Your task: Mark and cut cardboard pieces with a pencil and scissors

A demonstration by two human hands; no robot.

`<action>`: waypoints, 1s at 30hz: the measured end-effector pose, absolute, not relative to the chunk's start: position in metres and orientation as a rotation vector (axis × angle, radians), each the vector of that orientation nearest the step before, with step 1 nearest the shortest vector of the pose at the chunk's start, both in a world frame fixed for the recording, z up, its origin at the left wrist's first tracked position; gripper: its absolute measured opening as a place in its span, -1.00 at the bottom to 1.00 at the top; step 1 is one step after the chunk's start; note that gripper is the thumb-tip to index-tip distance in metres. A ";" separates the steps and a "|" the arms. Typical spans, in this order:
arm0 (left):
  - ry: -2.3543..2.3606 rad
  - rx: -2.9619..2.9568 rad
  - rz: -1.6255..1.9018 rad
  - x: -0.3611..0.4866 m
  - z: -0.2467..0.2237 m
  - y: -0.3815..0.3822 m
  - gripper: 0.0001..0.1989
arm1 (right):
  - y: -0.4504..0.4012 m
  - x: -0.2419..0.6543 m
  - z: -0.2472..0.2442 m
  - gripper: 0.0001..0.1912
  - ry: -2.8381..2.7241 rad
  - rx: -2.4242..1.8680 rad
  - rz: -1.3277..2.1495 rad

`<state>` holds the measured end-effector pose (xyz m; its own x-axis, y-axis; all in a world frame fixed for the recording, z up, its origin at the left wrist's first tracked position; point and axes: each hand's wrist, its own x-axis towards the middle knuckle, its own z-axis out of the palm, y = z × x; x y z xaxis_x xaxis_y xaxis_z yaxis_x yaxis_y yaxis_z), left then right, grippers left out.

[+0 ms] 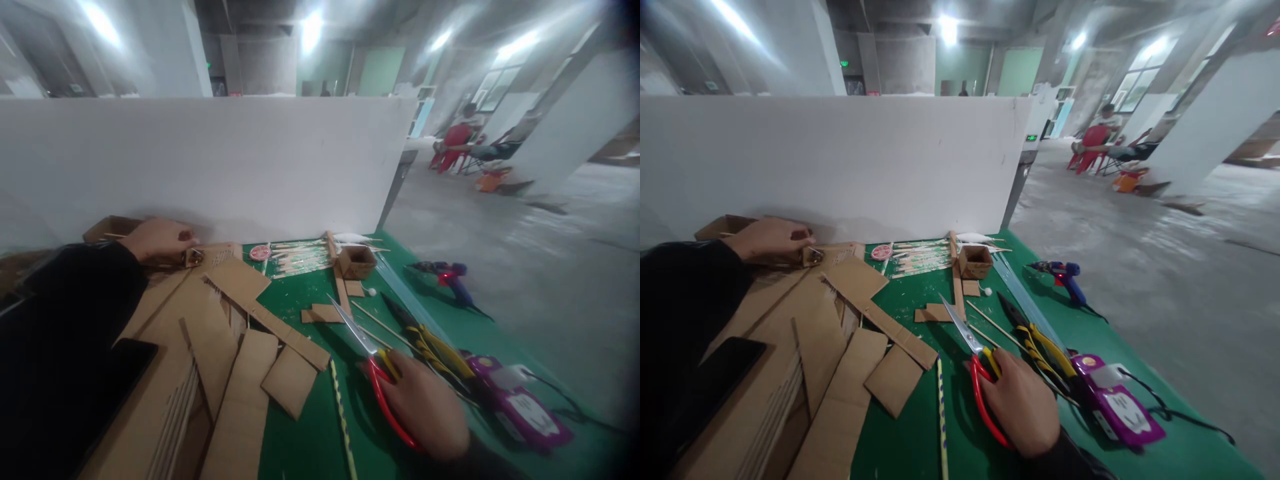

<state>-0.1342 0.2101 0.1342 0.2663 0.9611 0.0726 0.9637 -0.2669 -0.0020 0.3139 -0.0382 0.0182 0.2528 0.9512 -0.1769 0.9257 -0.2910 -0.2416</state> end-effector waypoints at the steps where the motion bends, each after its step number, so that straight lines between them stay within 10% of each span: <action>1: -1.849 -2.464 0.007 -0.132 0.135 0.208 -0.72 | -0.038 0.314 0.019 -0.62 -1.811 -2.423 0.443; 30: -2.139 -2.238 -0.087 -0.153 0.125 0.216 -0.69 | -0.039 0.328 -0.003 -0.67 -1.864 -2.407 0.221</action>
